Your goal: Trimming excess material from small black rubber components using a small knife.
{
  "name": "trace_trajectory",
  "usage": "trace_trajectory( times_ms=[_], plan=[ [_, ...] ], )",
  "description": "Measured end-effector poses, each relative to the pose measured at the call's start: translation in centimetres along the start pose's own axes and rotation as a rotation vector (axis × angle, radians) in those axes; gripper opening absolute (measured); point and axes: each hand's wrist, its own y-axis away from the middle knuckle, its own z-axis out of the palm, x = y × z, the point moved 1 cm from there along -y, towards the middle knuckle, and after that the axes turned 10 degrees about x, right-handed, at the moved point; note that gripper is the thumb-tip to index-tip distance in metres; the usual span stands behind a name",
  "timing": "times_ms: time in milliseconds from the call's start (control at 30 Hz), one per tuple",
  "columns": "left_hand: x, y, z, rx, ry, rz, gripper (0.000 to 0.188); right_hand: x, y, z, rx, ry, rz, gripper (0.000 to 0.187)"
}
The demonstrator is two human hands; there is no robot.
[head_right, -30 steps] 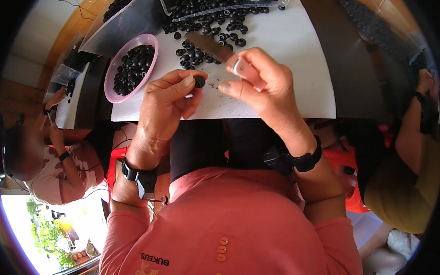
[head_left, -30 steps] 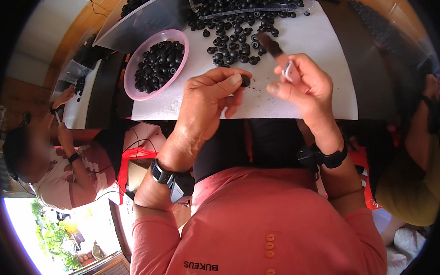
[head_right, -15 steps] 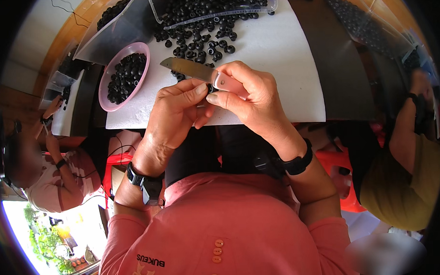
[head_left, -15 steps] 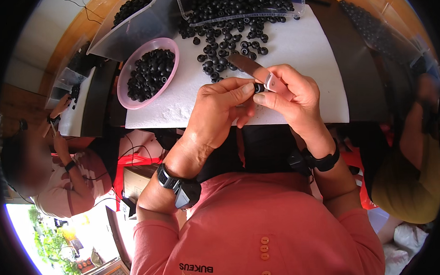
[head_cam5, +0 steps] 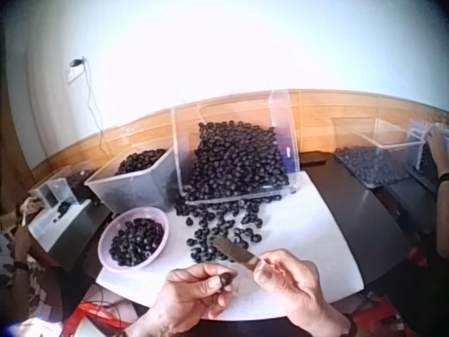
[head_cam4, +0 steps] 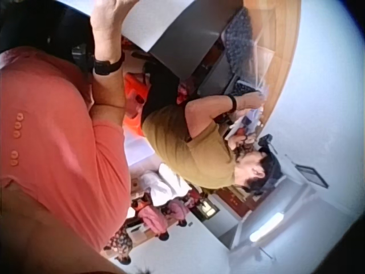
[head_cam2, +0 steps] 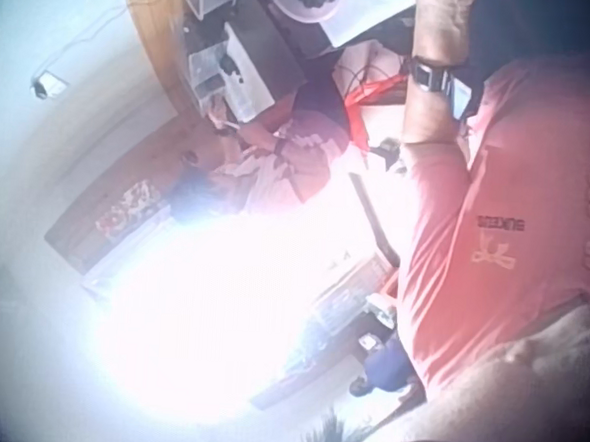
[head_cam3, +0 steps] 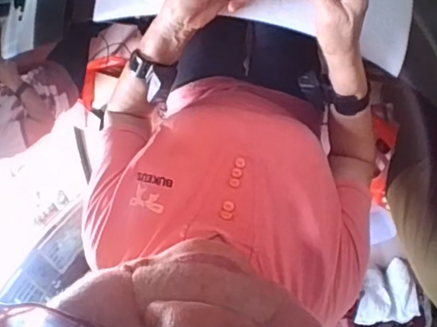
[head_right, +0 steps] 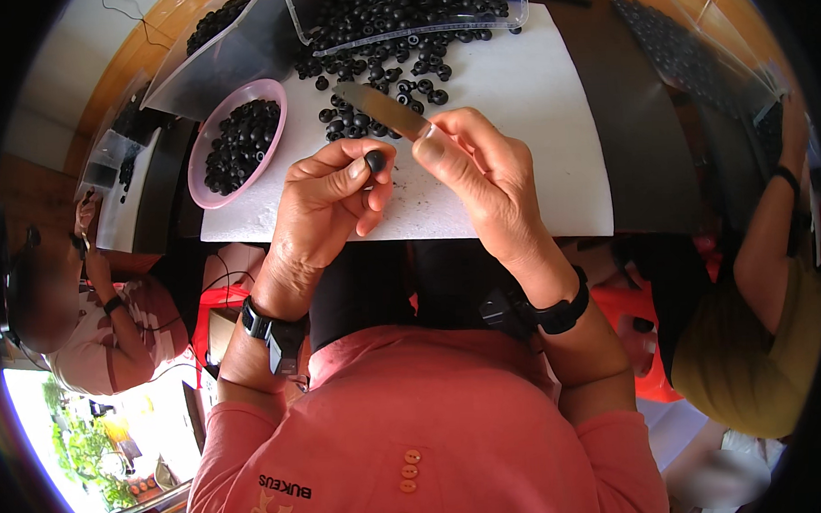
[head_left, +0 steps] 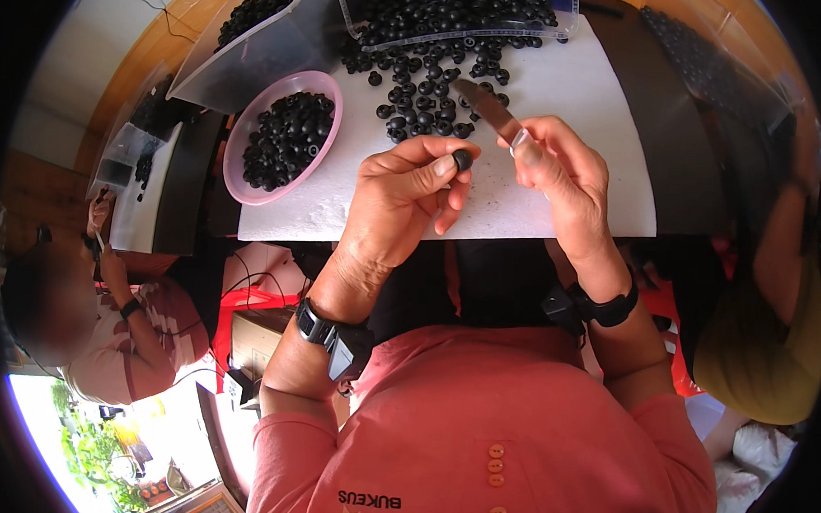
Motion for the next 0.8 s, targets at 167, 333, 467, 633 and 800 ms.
trace_trajectory(
  times_ms=[167,333,467,633,800],
  plan=[
    [-0.4,0.0,-0.5,0.006,0.0,0.045,0.021,1.2,-0.3,0.8,0.007,0.187,-0.056,0.027],
    [-0.7,0.0,-0.6,0.017,-0.001,0.059,0.017,0.9,-0.5,1.2,-0.005,0.331,-0.08,0.026],
    [-0.8,-0.1,-0.8,0.025,0.016,0.068,0.012,0.5,-0.5,1.6,-0.011,0.401,-0.127,0.027],
    [-0.9,-0.2,-0.9,0.022,0.011,0.065,0.011,0.4,-0.6,1.6,-0.019,0.459,-0.17,0.028],
    [-1.1,-0.1,-0.8,0.03,0.006,0.063,0.012,0.3,-0.6,1.5,-0.029,0.471,-0.181,0.028]
  ],
)
